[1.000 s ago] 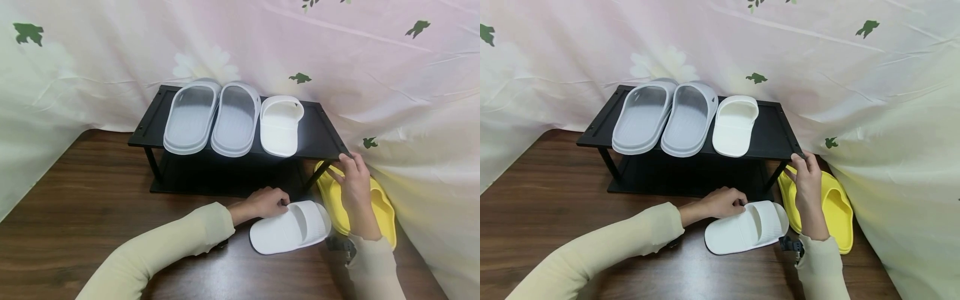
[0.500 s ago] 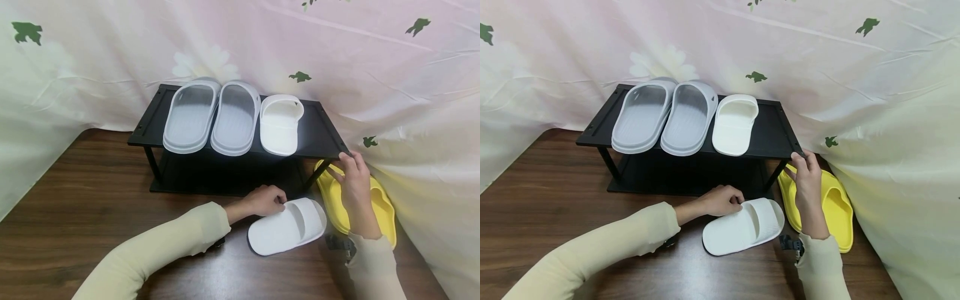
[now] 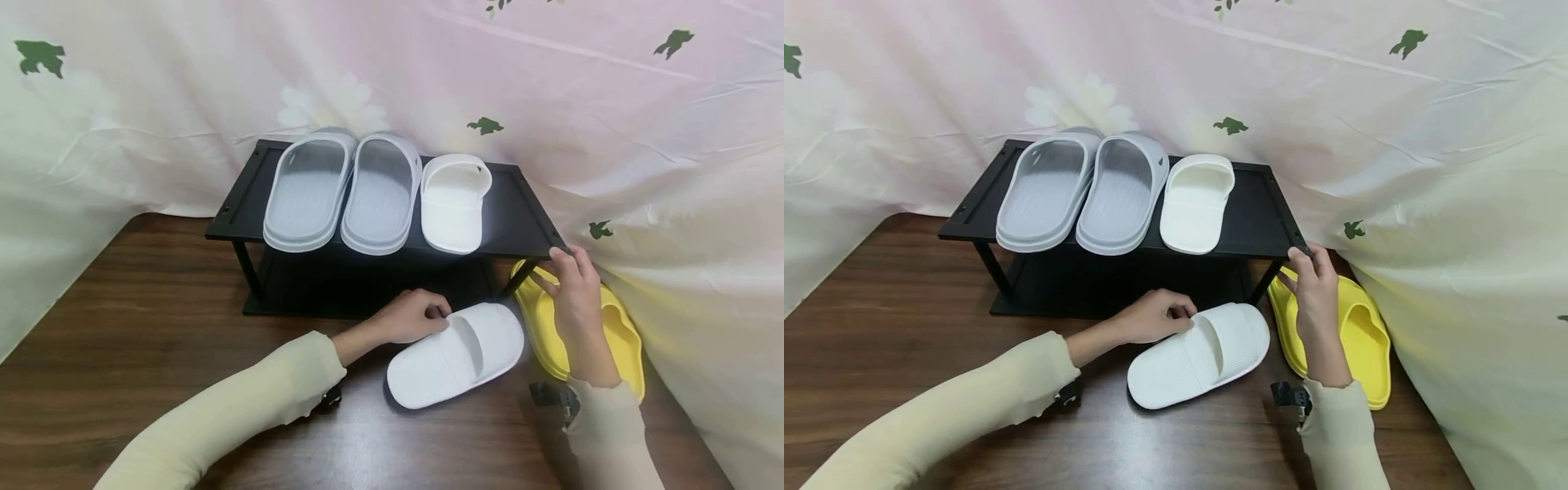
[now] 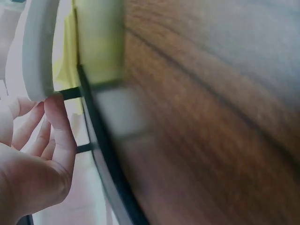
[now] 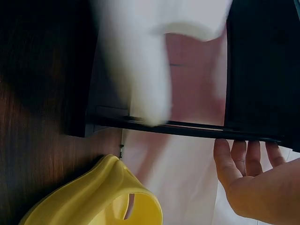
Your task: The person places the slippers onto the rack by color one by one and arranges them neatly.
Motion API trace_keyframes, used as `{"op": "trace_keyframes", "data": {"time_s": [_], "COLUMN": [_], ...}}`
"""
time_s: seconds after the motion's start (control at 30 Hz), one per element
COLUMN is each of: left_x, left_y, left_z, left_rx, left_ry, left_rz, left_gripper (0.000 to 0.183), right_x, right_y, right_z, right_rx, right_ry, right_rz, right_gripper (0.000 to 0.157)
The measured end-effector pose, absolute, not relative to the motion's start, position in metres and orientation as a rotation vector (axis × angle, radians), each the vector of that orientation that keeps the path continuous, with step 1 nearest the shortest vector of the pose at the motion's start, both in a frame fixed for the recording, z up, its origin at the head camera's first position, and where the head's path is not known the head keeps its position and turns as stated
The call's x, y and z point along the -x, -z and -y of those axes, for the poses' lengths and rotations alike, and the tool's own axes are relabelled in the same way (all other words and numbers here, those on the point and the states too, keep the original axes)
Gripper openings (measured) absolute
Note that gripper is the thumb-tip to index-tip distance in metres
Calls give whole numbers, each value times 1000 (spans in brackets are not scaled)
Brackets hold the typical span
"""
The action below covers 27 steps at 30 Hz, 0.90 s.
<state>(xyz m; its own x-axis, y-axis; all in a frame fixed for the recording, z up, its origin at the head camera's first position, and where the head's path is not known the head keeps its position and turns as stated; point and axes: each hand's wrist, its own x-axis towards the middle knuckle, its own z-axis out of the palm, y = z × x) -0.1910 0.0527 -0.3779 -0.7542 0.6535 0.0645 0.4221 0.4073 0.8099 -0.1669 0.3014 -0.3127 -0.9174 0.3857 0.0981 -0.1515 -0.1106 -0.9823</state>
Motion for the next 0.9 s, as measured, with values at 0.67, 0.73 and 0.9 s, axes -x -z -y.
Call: {"op": "trace_keyframes", "data": {"time_s": [0.67,0.73,0.9], "left_x": [171,168,162], "left_y": [340,337,325], "left_z": [-19,-18,-16], "left_rx": [-1027,-1028,-1077], "left_ry": [-1550,-1569,-1564], "left_rz": [-2358,-2344,-2326], "left_gripper": [13,13,13], "right_x": [172,172,172], "right_y": [314,314,313], "right_z": [-300,-300,-301], "right_rx": [311,315,382], "right_ry": [-2031,-2048,-2064], "right_rz": [1874,1859,1875], "right_gripper": [13,13,15]}}
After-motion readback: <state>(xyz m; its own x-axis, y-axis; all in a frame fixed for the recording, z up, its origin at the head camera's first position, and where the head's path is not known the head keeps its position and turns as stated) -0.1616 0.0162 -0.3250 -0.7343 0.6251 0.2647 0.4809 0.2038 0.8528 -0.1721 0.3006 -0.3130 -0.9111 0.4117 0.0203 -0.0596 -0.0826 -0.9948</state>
